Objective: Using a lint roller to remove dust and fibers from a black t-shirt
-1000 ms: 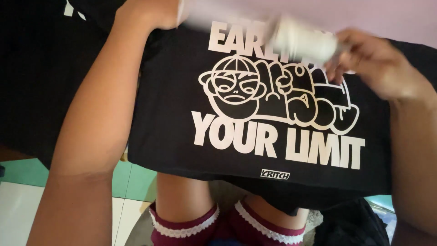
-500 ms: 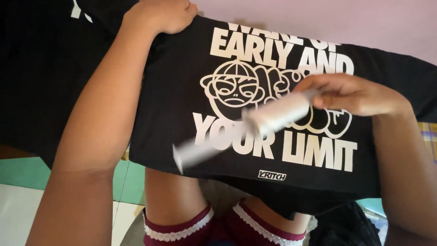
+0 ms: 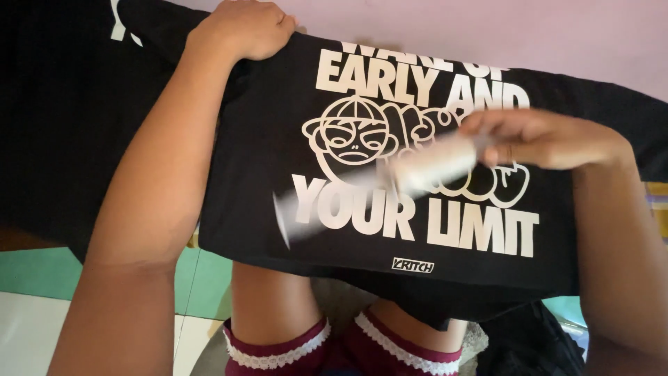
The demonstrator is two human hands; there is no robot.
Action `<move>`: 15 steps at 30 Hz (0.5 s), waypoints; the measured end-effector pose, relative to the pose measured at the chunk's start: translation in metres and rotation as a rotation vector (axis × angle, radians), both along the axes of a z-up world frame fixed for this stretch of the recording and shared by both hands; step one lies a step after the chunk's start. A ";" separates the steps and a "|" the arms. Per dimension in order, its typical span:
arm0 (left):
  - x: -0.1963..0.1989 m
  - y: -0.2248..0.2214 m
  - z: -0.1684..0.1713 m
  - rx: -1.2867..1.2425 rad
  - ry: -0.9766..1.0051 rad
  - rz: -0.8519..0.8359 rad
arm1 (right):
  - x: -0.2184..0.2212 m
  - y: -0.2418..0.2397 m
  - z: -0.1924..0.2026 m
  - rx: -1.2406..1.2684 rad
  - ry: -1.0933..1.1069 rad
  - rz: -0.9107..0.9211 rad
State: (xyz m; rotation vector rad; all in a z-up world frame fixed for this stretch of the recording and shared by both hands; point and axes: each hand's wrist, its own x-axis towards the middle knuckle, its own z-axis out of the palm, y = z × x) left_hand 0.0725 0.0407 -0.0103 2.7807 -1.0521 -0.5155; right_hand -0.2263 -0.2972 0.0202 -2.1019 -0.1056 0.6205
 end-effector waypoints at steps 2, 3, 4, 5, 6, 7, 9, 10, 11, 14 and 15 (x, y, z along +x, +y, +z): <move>0.001 0.001 -0.003 0.005 -0.008 -0.016 | -0.001 0.003 0.001 -0.036 0.103 0.195; 0.002 0.000 -0.005 0.006 -0.022 -0.024 | -0.001 0.003 0.002 -0.012 0.166 0.209; 0.003 0.000 -0.006 0.007 -0.036 -0.032 | -0.002 0.003 0.003 0.013 0.230 0.222; 0.003 0.000 -0.005 0.007 -0.035 -0.037 | -0.001 -0.005 0.000 0.014 0.231 0.217; 0.002 0.000 -0.005 -0.001 -0.029 -0.037 | 0.000 -0.012 -0.003 0.054 0.126 0.180; 0.002 0.001 -0.004 -0.007 -0.023 -0.036 | 0.001 -0.019 -0.006 0.094 0.021 0.143; 0.006 0.002 -0.009 -0.041 -0.030 -0.044 | 0.001 -0.023 -0.008 0.121 -0.076 -0.070; 0.008 0.002 -0.012 -0.076 -0.039 -0.047 | 0.001 -0.024 -0.009 0.144 -0.171 -0.281; -0.001 0.003 0.000 -0.074 -0.036 -0.054 | 0.004 -0.026 -0.014 0.146 -0.168 -0.288; -0.022 0.006 0.021 -0.143 0.087 0.007 | 0.008 -0.025 -0.022 0.232 -0.254 -0.464; -0.022 0.006 0.023 -0.132 0.095 0.023 | 0.009 -0.023 -0.020 0.247 -0.258 -0.451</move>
